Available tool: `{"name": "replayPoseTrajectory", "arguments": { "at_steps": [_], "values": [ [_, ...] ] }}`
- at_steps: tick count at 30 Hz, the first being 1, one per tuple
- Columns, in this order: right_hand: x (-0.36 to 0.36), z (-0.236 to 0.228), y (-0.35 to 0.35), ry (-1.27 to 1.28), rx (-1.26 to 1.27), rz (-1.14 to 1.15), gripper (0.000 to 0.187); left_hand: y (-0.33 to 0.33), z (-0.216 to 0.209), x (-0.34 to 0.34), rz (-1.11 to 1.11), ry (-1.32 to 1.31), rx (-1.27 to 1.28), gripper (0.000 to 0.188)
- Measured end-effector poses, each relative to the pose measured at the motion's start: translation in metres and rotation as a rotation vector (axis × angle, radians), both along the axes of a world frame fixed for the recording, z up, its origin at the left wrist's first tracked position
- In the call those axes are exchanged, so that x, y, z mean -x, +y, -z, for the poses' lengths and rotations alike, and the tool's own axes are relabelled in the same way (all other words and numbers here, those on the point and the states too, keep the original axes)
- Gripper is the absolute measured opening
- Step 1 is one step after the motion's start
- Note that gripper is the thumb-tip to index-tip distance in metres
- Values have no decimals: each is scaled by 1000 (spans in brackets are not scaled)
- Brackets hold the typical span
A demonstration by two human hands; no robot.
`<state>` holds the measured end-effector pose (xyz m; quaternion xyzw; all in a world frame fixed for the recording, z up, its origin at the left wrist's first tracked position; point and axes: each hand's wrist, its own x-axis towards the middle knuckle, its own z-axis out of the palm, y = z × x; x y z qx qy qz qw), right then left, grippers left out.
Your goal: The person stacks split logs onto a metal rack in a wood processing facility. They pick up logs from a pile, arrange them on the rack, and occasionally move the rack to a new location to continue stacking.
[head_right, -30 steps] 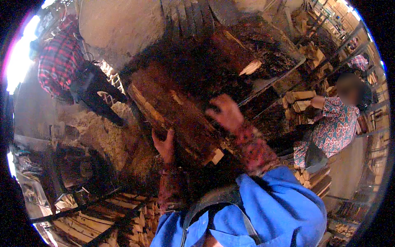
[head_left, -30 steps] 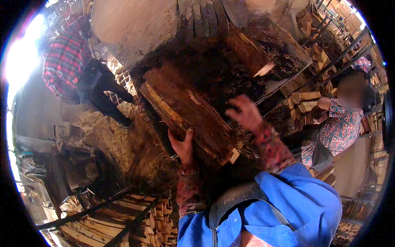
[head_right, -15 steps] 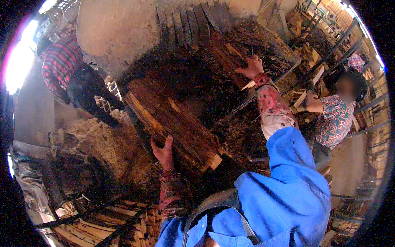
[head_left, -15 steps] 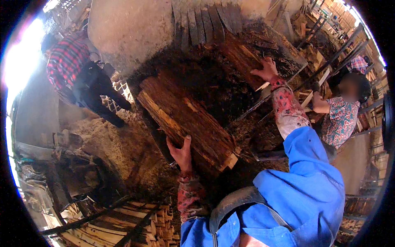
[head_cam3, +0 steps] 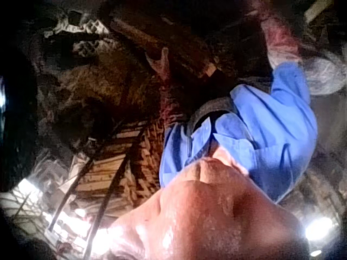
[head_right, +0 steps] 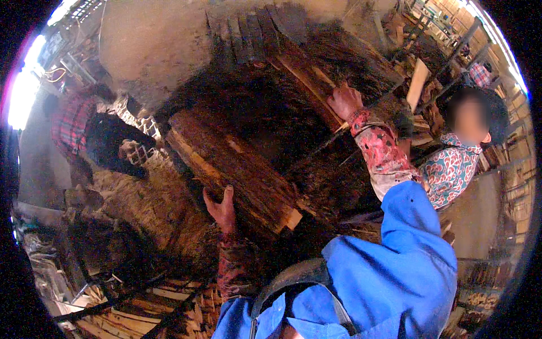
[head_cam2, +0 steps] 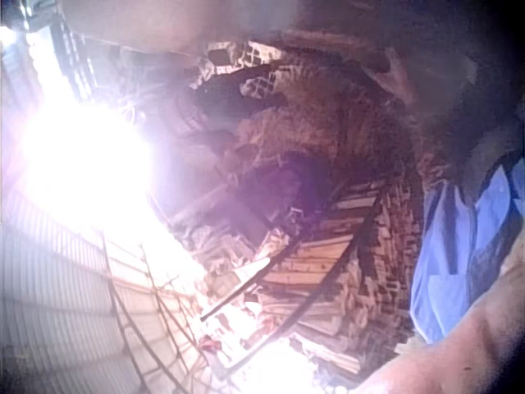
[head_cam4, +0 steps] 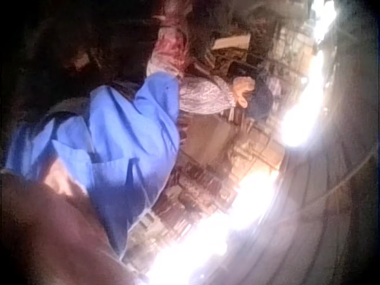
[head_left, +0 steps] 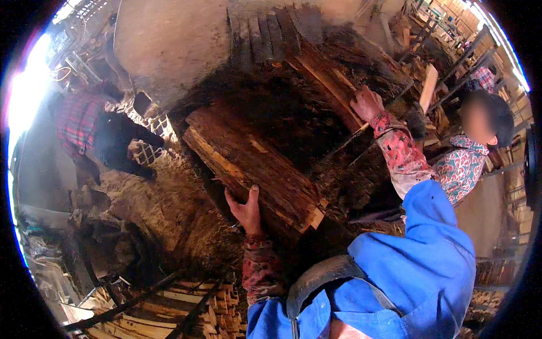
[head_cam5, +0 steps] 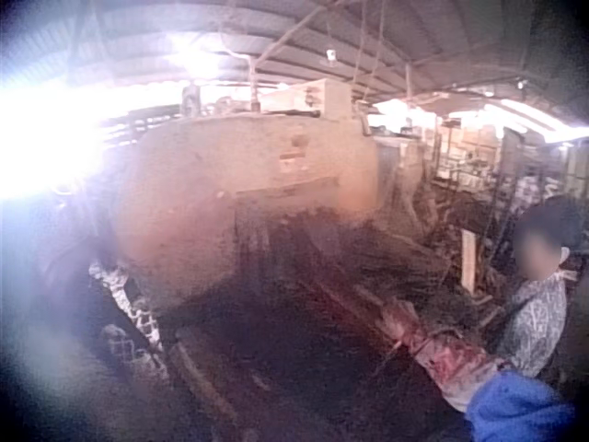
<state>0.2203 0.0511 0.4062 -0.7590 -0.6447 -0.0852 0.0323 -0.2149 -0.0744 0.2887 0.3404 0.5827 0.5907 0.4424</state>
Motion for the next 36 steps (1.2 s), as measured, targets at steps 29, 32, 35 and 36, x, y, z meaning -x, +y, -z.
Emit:
{"name": "replayPoseTrajectory", "arguments": {
  "at_steps": [29,32,35,36],
  "values": [
    [208,-30,-64,903,67,-533,23,76,-50,-33,-12,24,-56,84],
    [200,-37,-49,925,59,-554,27,79,-52,-33,-20,128,-39,82],
    [180,-37,-29,908,76,-318,32,87,-40,-33,-40,184,-59,81],
    [168,-19,-19,805,36,-297,36,89,-52,-33,-28,115,-54,81]
  ]
}}
